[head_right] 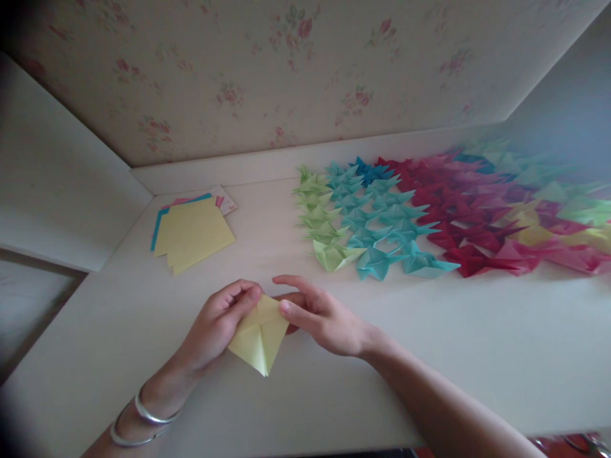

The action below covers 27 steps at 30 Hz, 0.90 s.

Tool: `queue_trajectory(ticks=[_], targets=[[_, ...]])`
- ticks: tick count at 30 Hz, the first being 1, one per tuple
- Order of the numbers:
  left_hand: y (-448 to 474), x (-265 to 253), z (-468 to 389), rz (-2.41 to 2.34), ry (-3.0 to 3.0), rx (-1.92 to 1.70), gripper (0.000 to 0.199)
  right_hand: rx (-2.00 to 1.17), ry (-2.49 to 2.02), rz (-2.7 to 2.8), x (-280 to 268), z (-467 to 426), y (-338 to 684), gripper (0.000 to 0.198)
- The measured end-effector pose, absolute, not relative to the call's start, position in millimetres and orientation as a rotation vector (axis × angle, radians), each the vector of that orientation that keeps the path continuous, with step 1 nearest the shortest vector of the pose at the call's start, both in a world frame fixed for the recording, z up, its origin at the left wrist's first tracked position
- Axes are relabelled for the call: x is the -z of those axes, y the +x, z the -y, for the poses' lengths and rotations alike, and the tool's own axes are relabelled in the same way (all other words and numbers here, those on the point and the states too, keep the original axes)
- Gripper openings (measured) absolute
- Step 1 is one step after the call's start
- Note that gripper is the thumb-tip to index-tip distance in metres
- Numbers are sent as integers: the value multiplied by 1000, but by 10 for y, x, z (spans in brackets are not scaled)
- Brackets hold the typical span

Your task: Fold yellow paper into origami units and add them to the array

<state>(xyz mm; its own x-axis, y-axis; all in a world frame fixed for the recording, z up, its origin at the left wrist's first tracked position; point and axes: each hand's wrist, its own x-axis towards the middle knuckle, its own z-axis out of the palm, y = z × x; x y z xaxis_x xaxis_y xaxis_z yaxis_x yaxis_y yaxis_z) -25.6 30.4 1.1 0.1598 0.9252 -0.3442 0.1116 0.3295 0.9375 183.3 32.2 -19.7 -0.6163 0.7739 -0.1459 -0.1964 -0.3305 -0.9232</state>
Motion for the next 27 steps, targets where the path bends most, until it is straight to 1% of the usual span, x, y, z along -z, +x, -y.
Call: queue_trajectory(ticks=[1, 3, 5, 6, 8, 11, 14, 18, 19, 22, 27], targets=[[-259, -20, -312, -1268, 1006, -802, 25, -1935, -779, 1340, 178, -321, 1859, 46], [-266, -36, -326, -1250, 875, -816, 23, -1769, -747, 1558, 141, -317, 1897, 50], [-266, -36, -333, -1231, 803, -795, 23, -1490, -676, 1799, 120, -313, 1898, 54], [-263, -30, -334, -1215, 786, -767, 23, -1344, -634, 1879, 120, -311, 1884, 51], [-252, -7, -332, -1188, 802, -695, 25, -1145, -622, 1939, 136, -306, 1843, 37], [-244, 19, -323, -1217, 987, -665, 29, -1081, -814, 1900, 162, -303, 1797, 26], [-272, -3, -308, -1224, 1149, -755, 36, -1128, -1047, 1840, 139, -307, 1808, 20], [-340, -70, -298, -949, 1119, -714, 58, -1387, -1171, 1691, 59, -327, 1856, 29], [-350, -84, -299, -909, 1121, -692, 56, -1454, -1171, 1641, 44, -334, 1864, 30], [-354, -116, -301, -946, 1161, -622, 36, -1650, -1115, 1512, 28, -352, 1879, 32], [-361, -141, -279, -986, 1165, -568, 25, -1916, -953, 1217, 78, -350, 1897, 31]])
